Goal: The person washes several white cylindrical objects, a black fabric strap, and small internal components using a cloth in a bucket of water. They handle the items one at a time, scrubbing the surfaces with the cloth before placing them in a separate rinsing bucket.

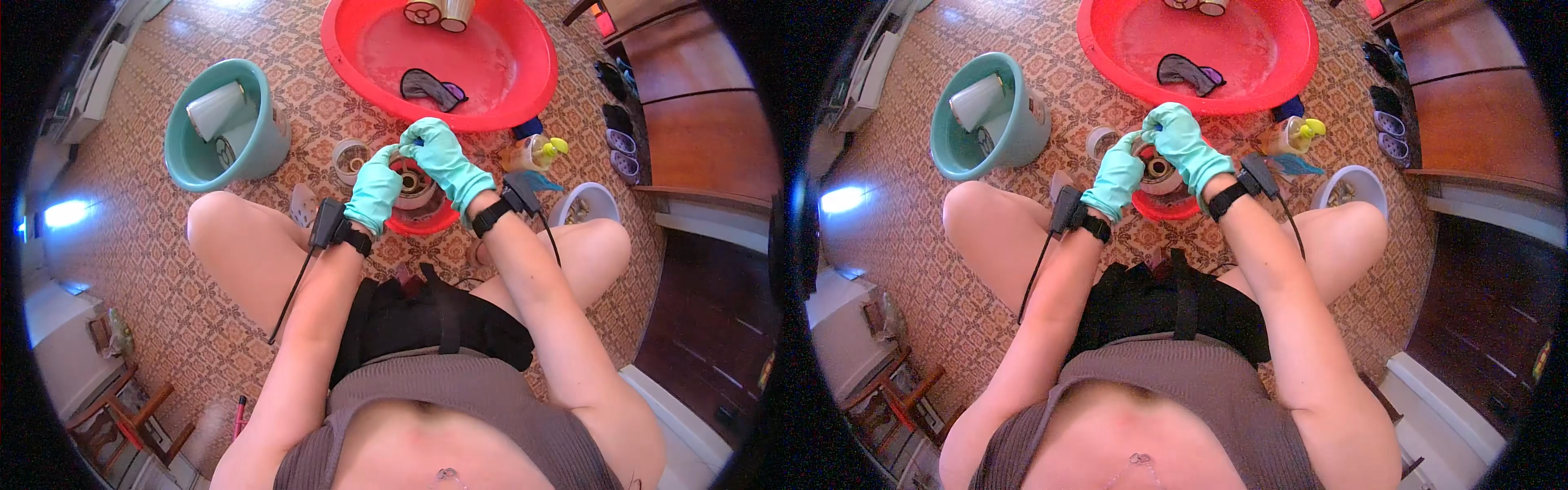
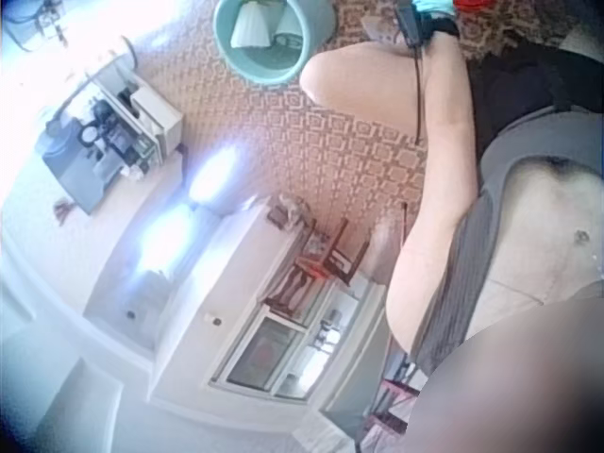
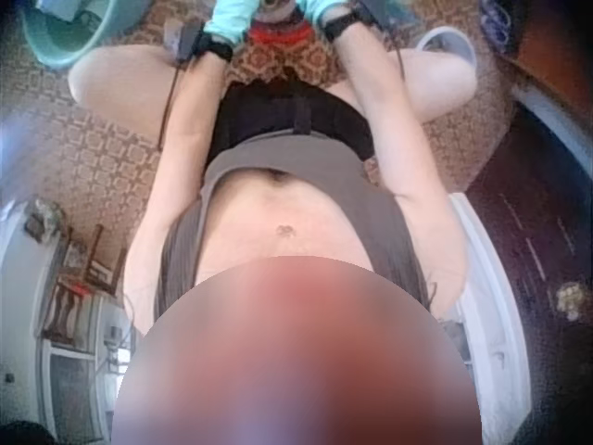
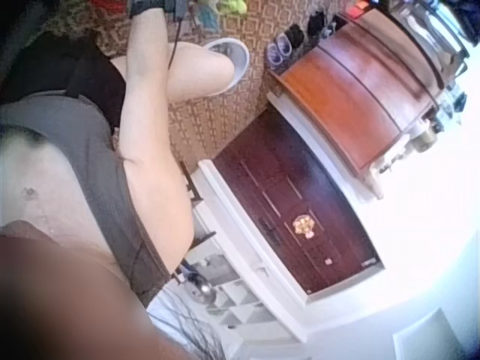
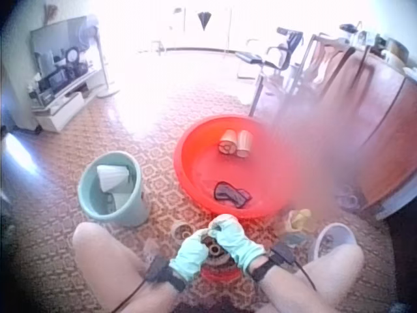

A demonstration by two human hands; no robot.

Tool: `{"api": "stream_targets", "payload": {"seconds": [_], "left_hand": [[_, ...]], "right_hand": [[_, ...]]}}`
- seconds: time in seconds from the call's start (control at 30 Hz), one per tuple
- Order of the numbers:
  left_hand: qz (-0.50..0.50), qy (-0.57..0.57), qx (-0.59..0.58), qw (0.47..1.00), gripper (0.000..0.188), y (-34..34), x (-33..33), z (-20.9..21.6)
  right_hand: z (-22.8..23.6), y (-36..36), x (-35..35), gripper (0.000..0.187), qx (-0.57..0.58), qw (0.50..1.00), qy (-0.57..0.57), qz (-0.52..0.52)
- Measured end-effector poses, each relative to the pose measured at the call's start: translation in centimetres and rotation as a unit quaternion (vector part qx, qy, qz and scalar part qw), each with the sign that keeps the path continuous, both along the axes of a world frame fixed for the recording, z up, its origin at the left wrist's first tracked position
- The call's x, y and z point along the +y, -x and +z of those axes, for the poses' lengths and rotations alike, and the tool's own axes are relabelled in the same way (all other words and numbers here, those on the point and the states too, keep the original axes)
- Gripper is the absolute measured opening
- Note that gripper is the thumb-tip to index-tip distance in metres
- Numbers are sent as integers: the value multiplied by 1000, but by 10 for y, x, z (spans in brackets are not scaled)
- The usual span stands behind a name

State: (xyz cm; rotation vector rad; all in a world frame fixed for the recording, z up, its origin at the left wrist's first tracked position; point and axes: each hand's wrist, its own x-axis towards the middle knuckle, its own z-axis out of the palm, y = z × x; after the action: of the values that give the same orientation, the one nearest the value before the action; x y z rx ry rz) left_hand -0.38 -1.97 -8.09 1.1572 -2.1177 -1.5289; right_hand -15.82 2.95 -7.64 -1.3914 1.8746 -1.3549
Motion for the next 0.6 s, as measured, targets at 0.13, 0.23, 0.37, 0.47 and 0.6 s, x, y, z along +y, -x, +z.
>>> {"api": "stream_targets", "payload": {"seconds": [0.13, 0.23, 0.37, 0.47, 0.6], "left_hand": [[9, -35, 50, 998, 54, -11, -7, -32], [8, -68, 33, 997, 60, -10, -11, -25], [-1, -76, 85, 994, 58, -5, -11, -35], [-42, 50, -63, 996, 54, 9, 8, -2], [-31, 6, -13, 999, 49, 4, 5, -14]], "right_hand": [[2, 2, 14, 16, -77, 991, -110, 11], [14, -3, 44, 12, -278, 952, -116, -47], [8, -5, 29, 13, -303, 951, -12, -54], [9, -3, -8, 7, -73, 992, -95, 27], [-2, -4, -3, 4, -101, 993, -58, 21]]}}
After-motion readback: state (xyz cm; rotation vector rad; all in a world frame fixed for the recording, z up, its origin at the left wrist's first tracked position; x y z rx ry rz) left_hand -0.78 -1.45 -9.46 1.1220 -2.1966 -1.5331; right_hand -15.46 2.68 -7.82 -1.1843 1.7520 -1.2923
